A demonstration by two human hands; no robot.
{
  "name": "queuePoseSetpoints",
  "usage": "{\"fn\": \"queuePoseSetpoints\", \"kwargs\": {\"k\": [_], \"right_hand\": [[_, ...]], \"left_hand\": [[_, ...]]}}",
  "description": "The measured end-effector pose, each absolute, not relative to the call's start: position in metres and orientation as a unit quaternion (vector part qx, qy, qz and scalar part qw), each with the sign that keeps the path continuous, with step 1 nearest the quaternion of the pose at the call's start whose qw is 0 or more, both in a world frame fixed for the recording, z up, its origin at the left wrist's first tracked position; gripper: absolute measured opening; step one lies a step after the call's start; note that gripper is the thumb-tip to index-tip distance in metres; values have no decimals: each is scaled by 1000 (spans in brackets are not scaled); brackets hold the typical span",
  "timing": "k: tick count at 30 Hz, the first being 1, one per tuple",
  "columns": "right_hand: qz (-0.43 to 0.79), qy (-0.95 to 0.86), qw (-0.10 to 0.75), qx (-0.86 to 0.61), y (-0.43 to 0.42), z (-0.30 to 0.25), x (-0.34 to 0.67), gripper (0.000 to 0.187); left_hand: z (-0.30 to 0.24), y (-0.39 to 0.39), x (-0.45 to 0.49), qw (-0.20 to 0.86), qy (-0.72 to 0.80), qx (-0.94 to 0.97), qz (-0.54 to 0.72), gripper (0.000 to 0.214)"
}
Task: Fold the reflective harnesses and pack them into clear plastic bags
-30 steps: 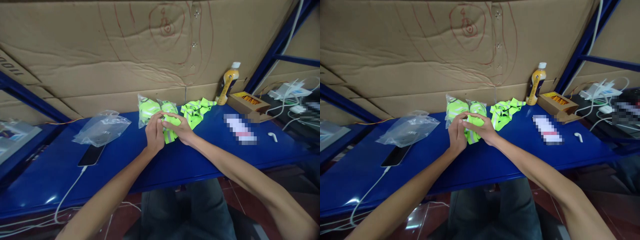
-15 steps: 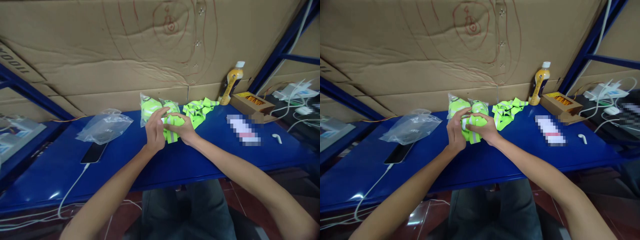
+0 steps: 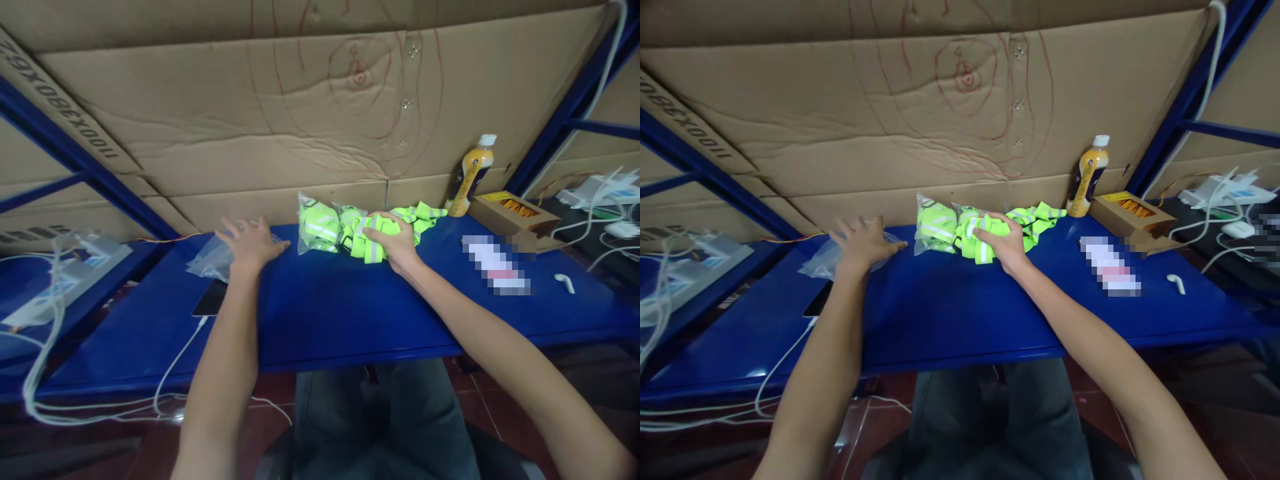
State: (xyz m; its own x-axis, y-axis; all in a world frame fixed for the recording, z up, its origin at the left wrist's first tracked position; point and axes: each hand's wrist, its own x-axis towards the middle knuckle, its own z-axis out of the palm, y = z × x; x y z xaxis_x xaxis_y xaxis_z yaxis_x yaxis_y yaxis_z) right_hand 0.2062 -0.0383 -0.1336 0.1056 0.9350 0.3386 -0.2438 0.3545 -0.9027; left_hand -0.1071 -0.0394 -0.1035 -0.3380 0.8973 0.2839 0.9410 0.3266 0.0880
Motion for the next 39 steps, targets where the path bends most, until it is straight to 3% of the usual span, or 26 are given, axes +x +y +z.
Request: {"fn": "queuePoseSetpoints", "kwargs": {"k": [3,6,11,16,22,25,28,33,39], "right_hand": [[458,-503,650,-338,-41,-135,205,39],[461,-505,647,-338,-44,-134,204,40],[473,-488,657,-327,-43,-128,207,41],[508,-469,659,-295,-39,-106,228,50],[529,-482,646,-266,-44,-86,245,55],[524,-501,634,-268,-47,-89,239,51],[492,-528,629,-288,-50,-95,232,48],[411,-606,612,-299,-52,-104,225,41],[264,-680,612,-305,-48,-106,228,33]], "left_hand": [[-112,-32,-133,36,-847,-525,-71,103],[-119,-28,-145,22,-837,-516,-179,87],[-99,-44,-131,131,-808,-538,-200,81],[-70,-67,-81,202,-560,-728,-341,83],[-90,-73,-15,234,-382,-835,-321,94],[-104,-72,3,231,-363,-846,-315,113],[-114,-71,11,222,-405,-821,-336,124],[-120,-70,12,214,-441,-796,-355,110],[-116,-73,11,273,-421,-815,-291,102]]}}
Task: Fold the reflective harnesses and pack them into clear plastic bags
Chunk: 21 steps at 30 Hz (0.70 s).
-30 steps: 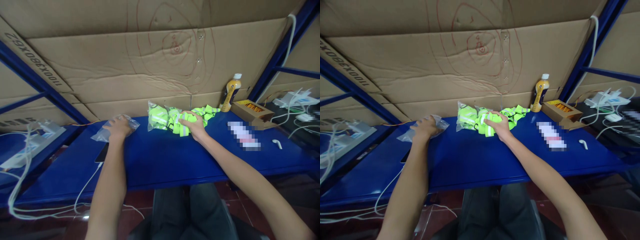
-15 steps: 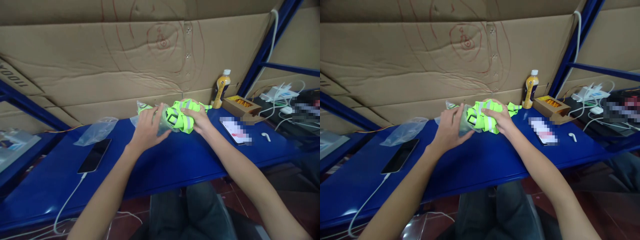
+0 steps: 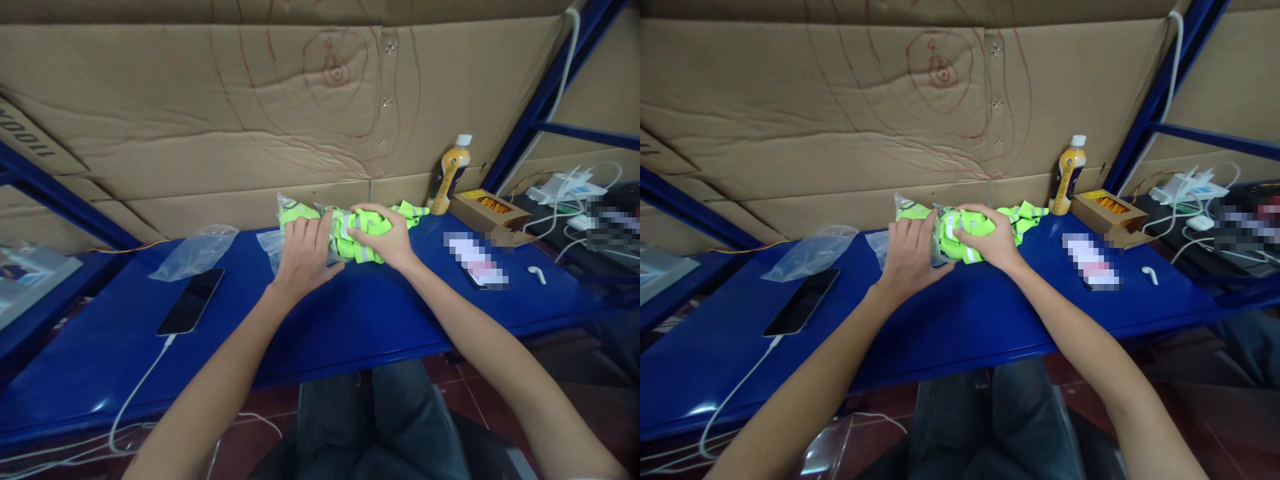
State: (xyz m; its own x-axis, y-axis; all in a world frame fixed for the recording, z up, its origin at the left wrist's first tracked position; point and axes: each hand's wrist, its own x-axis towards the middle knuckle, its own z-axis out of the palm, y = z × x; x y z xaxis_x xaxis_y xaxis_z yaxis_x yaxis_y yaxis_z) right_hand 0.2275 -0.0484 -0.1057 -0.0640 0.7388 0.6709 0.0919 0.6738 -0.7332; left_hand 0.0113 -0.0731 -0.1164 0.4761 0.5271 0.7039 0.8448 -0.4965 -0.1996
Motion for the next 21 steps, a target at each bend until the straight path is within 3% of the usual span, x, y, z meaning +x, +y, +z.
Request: {"fn": "queuePoseSetpoints", "kwargs": {"k": [5,10,18,21], "right_hand": [[185,-717,602,-299,-56,-107,222,42],[208,-718,592,-301,-60,-109,216,29],[173,-673,625,-357,-59,-115,209,26],[182,-666,622,-370,-59,-114,210,25]], "left_hand": [[-119,-76,16,308,-426,-812,-252,103],[-122,-76,20,300,-416,-820,-253,104],[-134,-77,26,285,-374,-825,-312,86],[-138,-75,28,267,-363,-829,-332,90]]}}
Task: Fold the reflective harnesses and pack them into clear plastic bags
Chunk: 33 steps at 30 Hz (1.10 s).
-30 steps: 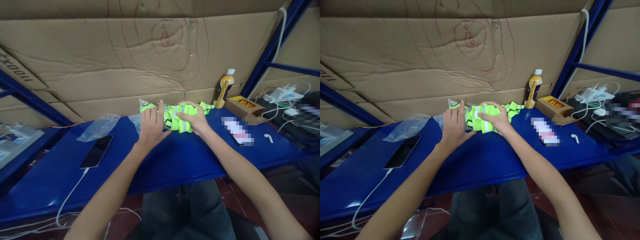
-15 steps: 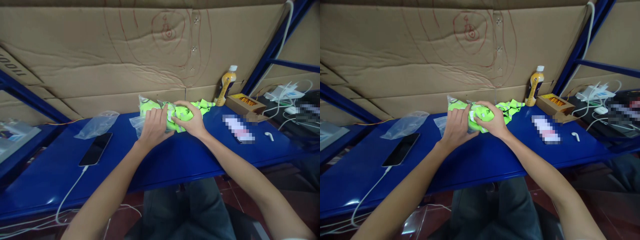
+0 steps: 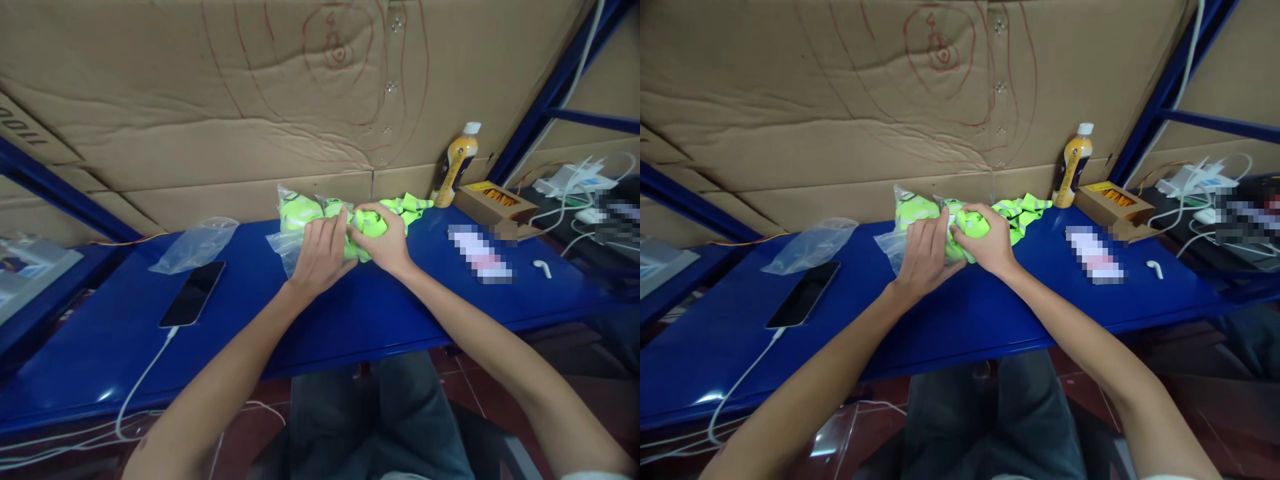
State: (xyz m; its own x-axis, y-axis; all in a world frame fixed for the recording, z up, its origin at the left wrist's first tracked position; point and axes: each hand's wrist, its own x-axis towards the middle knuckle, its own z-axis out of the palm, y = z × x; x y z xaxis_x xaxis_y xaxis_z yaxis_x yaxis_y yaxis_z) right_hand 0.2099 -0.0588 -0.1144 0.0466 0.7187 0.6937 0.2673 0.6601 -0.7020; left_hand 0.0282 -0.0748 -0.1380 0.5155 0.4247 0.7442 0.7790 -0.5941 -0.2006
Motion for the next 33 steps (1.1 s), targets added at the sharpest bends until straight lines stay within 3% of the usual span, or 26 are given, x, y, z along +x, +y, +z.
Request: {"fn": "queuePoseSetpoints", "kwargs": {"k": [6,12,14,17,20,26,33], "right_hand": [[236,-678,595,-361,-54,-114,211,29],[235,-689,580,-366,-57,-119,207,28],[294,-702,539,-361,-55,-117,211,36],[400,-765,414,-289,-49,-112,225,65],[411,-806,352,-238,-43,-107,237,79],[368,-771,404,-327,-38,-105,241,65],[355,-706,481,-379,-42,-125,216,51]], "left_hand": [[-137,-70,26,181,-330,-861,-343,102],[-140,-70,26,163,-327,-866,-341,107],[-141,-66,22,146,-357,-857,-343,114],[-141,-59,10,84,-400,-851,-331,119],[-140,-56,1,36,-401,-863,-305,119],[-137,-66,10,97,-364,-877,-298,121],[-142,-74,27,190,-430,-837,-278,119]]}}
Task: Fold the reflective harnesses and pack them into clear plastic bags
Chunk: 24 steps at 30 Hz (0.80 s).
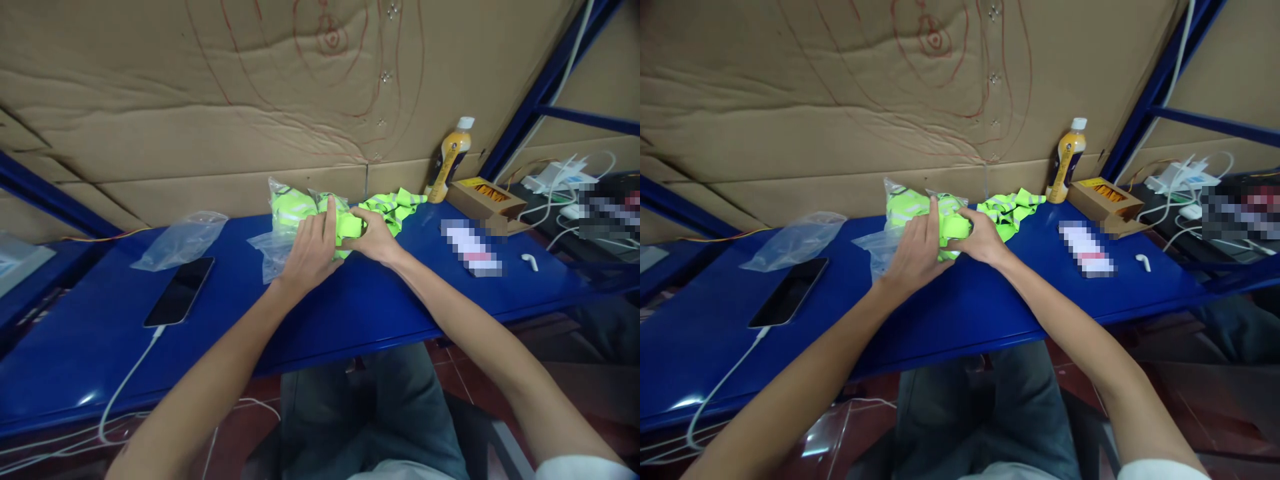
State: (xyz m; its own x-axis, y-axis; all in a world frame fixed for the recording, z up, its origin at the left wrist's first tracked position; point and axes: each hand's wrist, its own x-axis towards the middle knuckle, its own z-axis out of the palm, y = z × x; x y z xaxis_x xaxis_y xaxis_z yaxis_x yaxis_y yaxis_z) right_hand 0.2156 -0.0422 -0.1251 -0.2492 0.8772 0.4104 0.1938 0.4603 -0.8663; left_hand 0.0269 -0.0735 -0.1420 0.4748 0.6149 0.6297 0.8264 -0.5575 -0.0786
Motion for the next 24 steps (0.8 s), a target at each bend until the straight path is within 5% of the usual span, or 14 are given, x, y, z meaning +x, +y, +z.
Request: {"fn": "queuePoseSetpoints", "kwargs": {"k": [5,9,17,24], "right_hand": [[262,-780,390,-413,-51,-117,221,41],[427,-782,297,-344,-52,-106,235,39],[567,-592,434,-375,-46,-121,216,45],[585,-575,445,-359,-51,-130,205,51]], "left_hand": [[-142,-71,22,122,-429,-852,-276,132],[-139,-72,21,61,-404,-862,-301,129],[-130,-70,11,144,-441,-842,-274,138],[-135,-64,7,184,-446,-837,-258,70]]}}
